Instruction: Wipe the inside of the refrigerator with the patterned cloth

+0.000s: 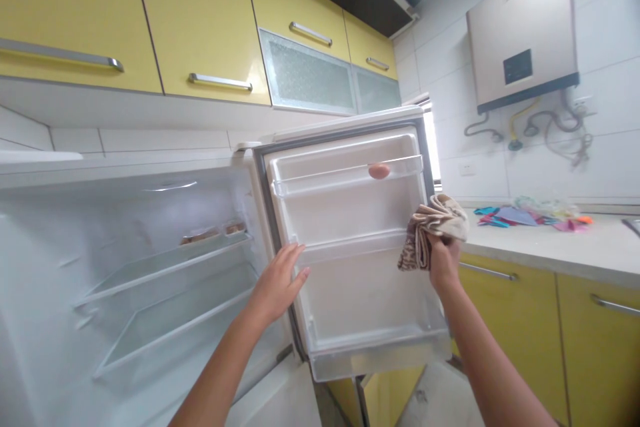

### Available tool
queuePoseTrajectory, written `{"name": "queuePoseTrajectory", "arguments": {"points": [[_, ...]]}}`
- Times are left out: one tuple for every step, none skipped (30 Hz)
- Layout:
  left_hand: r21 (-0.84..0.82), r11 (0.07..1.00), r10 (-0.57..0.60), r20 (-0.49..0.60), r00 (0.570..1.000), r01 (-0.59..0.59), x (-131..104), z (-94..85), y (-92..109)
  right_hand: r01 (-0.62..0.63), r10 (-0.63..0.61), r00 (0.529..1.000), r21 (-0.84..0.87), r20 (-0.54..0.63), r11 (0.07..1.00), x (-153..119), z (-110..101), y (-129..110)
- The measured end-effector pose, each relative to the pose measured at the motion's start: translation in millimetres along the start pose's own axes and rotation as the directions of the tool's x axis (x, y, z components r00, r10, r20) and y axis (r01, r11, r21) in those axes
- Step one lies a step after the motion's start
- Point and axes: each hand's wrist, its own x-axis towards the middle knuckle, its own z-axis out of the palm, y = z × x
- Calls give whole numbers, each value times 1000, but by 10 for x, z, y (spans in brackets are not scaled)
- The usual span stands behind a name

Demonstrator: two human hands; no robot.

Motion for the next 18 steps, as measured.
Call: {"name": "queuePoseTrajectory", "arguments": {"points": [[-9, 1000, 4, -3, 1000, -4, 3, 2, -7, -14, 14, 1000, 10, 1, 1000, 58, -28, -6], [-18, 1000, 6, -5, 1000, -6, 7, 3, -13, -18, 18, 1000, 9, 0, 1000, 88, -42, -16], [-26, 1000, 5, -6, 1000, -5, 9, 5, -17, -7, 7, 1000, 3, -5, 1000, 85, -42, -26], [-30, 1000, 2, -6, 1000, -2, 12, 6, -20, 16, -16, 1000, -6, -19, 1000, 45, -27, -37], [-33, 999, -3, -4, 1000, 3, 13, 6, -20, 43, -43, 998, -14, -41, 999, -28, 3, -48], [-34, 999, -9, -1, 1000, 9, 13, 6, -18, 62, -63, 995, -17, -74, 998, -132, 48, -57], [-35, 999, -13, 3, 1000, 13, 13, 6, -15, 59, -60, 992, -8, -112, 998, -261, 109, -66], [-37, 999, -16, 8, 1000, 16, 11, 4, -12, 15, -11, 988, 25, -154, 1000, -408, 183, -77], [-41, 999, -17, 13, 1000, 17, 10, 1, -10, -59, 73, 980, 79, -184, 995, -569, 273, -90], [-47, 999, -18, 19, 1000, 19, 8, -3, -7, -161, 186, 965, 143, -186, 977, -738, 376, -107], [-55, 998, -20, 25, 999, 21, 7, -10, -6, -284, 324, 932, 228, -163, 931, -910, 491, -129], [-64, 998, -22, 32, 999, 24, 6, -19, -5, -366, 403, 910, 271, -96, 890, -1083, 618, -154], [-74, 997, -25, 41, 999, 28, 8, -32, -3, -420, 443, 896, 298, -10, 857, -1255, 751, -182], [-85, 996, -28, 52, 998, 33, 11, -48, -2, -480, 482, 871, 373, 97, 794, -1423, 888, -208], [-96, 995, -32, 65, 997, 38, 17, -69, 1, -527, 504, 845, 448, 181, 722, -1585, 1024, -231], [-106, 993, -37, 80, 996, 45, 27, -94, 5, -584, 537, 805, 500, 254, 639, -1738, 1156, -248], [-115, 992, -39, 97, 995, 50, 40, -124, 12, -662, 574, 741, 522, 349, 537, -1881, 1279, -256], [-122, 991, -40, 115, 993, 54, 56, -159, 21, -742, 600, 660, 514, 451, 430, -2008, 1391, -256]]}}
